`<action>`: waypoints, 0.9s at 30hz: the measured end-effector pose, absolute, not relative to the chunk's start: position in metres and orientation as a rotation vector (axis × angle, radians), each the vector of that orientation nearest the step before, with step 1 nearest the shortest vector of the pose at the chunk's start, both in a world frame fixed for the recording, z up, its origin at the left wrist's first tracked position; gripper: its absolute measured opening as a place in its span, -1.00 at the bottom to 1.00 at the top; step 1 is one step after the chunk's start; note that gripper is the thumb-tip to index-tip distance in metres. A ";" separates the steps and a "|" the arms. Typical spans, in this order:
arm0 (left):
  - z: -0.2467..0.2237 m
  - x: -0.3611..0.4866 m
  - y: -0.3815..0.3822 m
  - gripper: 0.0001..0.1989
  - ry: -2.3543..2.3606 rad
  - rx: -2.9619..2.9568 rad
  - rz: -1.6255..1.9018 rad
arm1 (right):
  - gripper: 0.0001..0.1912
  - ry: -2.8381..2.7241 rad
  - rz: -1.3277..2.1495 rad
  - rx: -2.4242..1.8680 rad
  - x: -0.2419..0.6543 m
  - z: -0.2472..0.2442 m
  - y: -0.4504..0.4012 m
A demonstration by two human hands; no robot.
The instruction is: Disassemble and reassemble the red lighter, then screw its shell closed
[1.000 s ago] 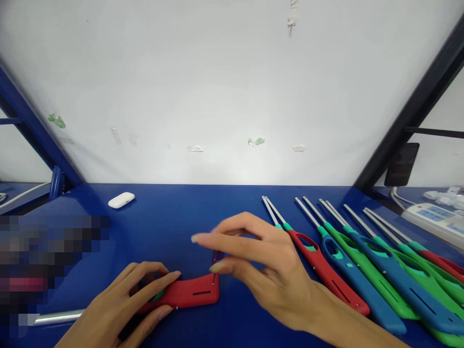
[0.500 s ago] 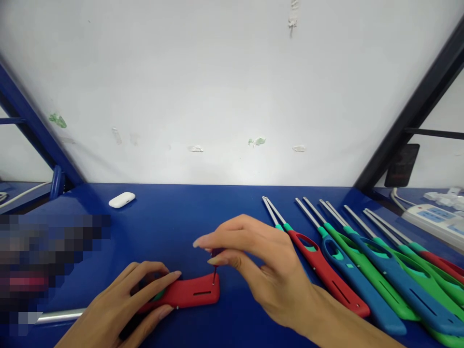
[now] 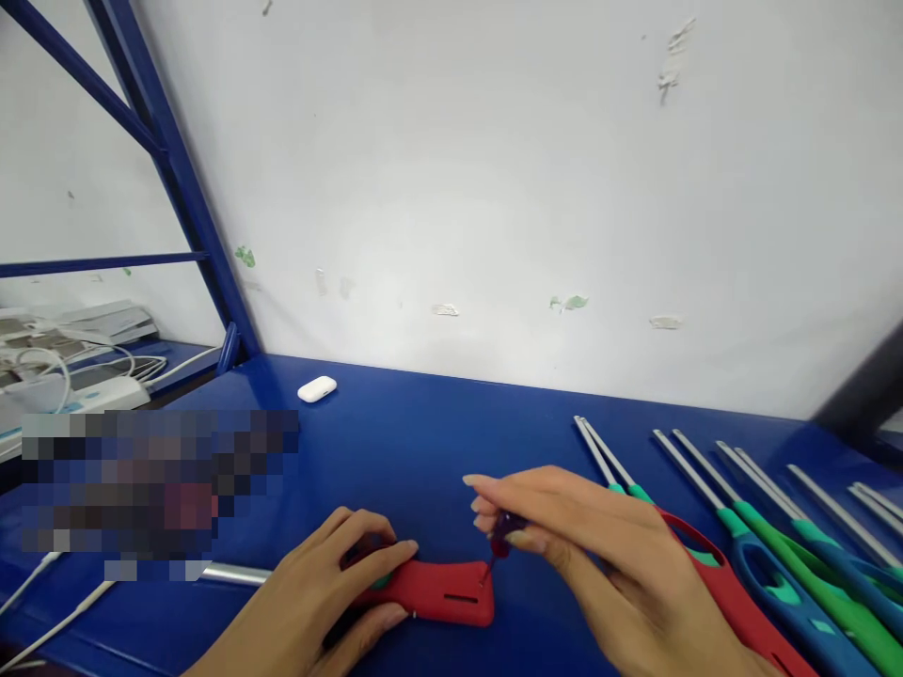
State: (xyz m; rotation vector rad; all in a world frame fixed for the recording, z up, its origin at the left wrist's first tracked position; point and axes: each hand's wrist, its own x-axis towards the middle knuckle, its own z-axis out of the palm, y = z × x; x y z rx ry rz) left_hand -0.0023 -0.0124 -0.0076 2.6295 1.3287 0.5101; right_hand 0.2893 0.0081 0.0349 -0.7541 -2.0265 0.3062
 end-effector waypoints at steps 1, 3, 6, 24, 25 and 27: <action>-0.009 -0.003 -0.012 -0.68 1.326 2.632 0.515 | -0.66 -2.003 0.327 -0.740 0.288 0.036 0.008; -0.012 -0.005 -0.011 -0.67 1.320 2.640 0.524 | -0.76 -1.973 0.316 -0.729 0.286 0.037 0.007; -0.016 -0.007 -0.010 -0.67 1.321 2.655 0.538 | -0.75 -2.020 0.300 -0.779 0.285 0.038 0.007; -0.024 -0.012 -0.003 -0.67 1.270 2.801 0.691 | -0.61 -2.038 0.508 -0.675 0.284 0.039 0.007; -0.023 -0.012 -0.002 -0.68 1.263 2.824 0.703 | -0.55 -2.035 0.551 -0.644 0.283 0.039 0.007; -0.023 -0.013 -0.001 -0.68 1.246 2.870 0.755 | -0.58 -1.979 0.552 -0.593 0.283 0.039 0.006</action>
